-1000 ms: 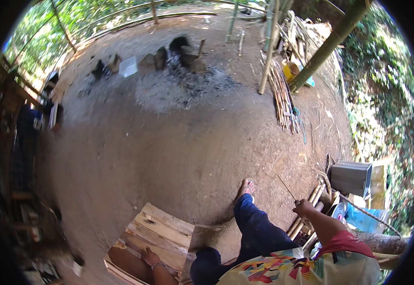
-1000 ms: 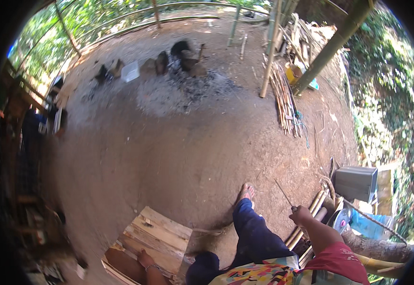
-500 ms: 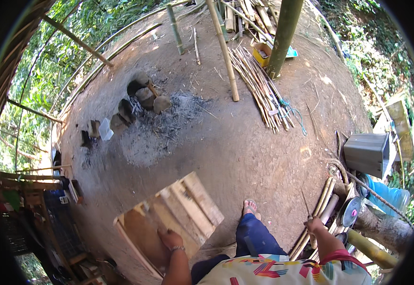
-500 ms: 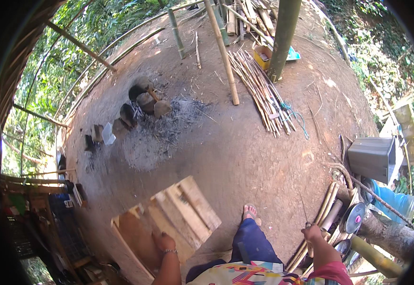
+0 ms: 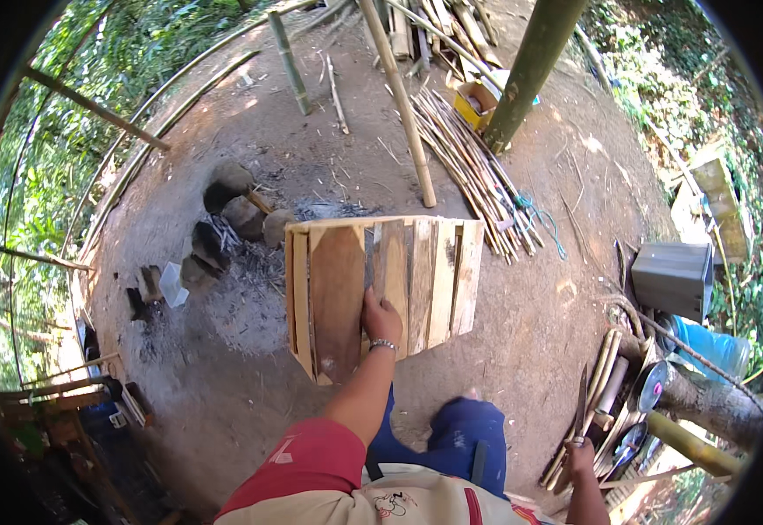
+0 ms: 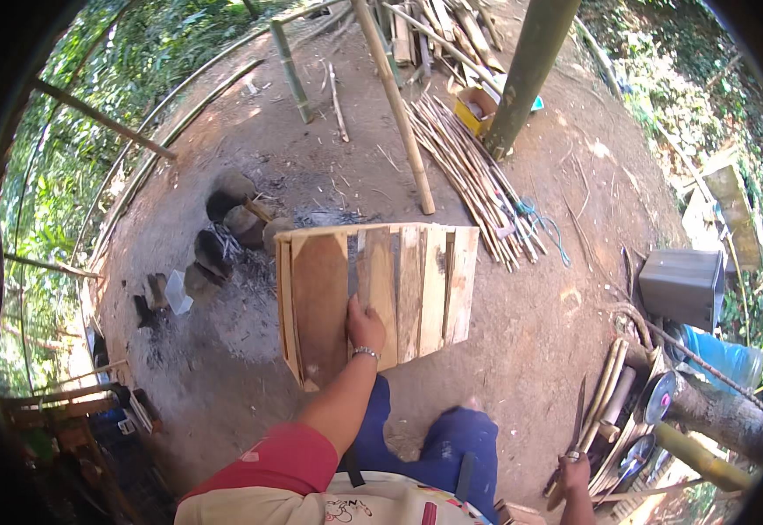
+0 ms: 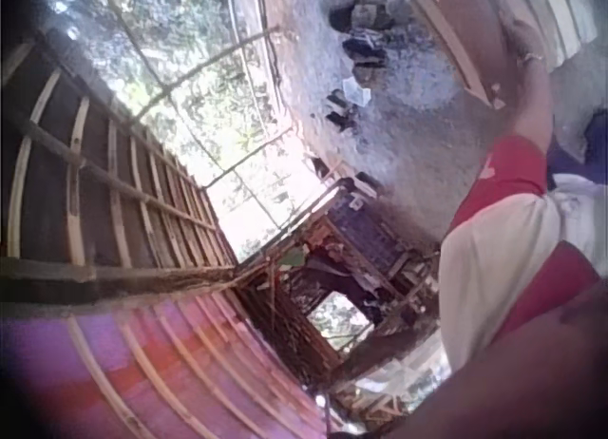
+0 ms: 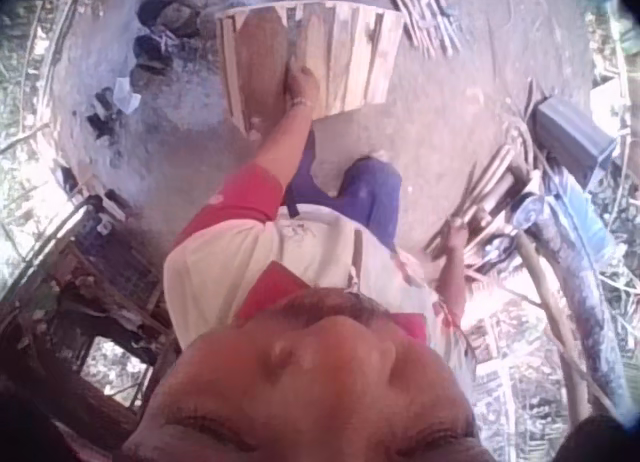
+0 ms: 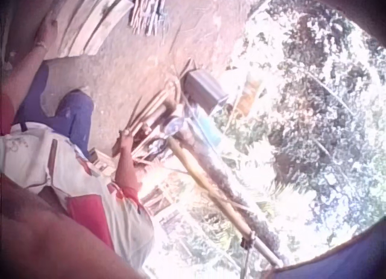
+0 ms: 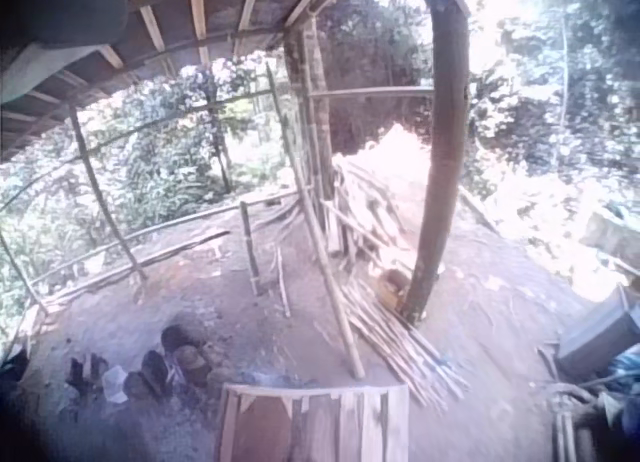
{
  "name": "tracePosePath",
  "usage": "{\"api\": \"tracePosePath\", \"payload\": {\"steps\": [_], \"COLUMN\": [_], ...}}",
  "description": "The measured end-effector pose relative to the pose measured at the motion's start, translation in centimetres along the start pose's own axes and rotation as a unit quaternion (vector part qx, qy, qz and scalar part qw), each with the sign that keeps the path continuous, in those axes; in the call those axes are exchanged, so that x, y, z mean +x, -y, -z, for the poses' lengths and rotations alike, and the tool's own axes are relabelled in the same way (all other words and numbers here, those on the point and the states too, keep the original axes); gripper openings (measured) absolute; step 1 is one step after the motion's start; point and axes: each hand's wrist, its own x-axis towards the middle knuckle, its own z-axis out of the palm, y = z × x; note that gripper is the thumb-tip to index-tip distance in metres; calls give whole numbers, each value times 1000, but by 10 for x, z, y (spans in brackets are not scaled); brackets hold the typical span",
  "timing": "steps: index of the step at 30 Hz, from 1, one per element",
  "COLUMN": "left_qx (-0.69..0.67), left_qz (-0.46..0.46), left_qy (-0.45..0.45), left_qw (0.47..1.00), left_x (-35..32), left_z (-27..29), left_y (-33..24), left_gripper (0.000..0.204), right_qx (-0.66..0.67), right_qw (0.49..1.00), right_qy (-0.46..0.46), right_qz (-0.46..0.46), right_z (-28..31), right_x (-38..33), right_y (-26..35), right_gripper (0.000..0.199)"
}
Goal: The person uses a large knife to carve and shape a bamboo pole attached to a structure. They then switch to a chisel and a small axe to refine the carved area, removing wood chips and smoothing the surface.
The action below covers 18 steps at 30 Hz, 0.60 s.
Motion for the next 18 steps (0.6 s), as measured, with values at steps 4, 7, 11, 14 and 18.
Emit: {"api": "tracePosePath", "payload": {"steps": [4,7,11,14,18], "left_qx": [70,86,87,129,206], "left_qz": [-38,-72,-67,-53,-50], "left_qy": [25,58,135,180,248], "left_qw": [997,992,985,974,945], "left_x": [37,50,66,87,128], "left_z": [-31,-50,-62,-76,-99], "left_y": [-5,-5,-9,-22,-22], "left_gripper": [45,45,44,43,42], "right_qx": [122,160,122,112,125], "right_qw": [989,973,976,977,969], "right_qy": [42,83,104,103,84], "right_qz": [-70,-142,-146,-152,-198], "right_z": [-47,-81,-115,-135,-156], "right_x": [-45,-46,-23,-12,-11], "right_y": [38,33,29,43,82], "right_gripper": [23,20,27,31,25]}}
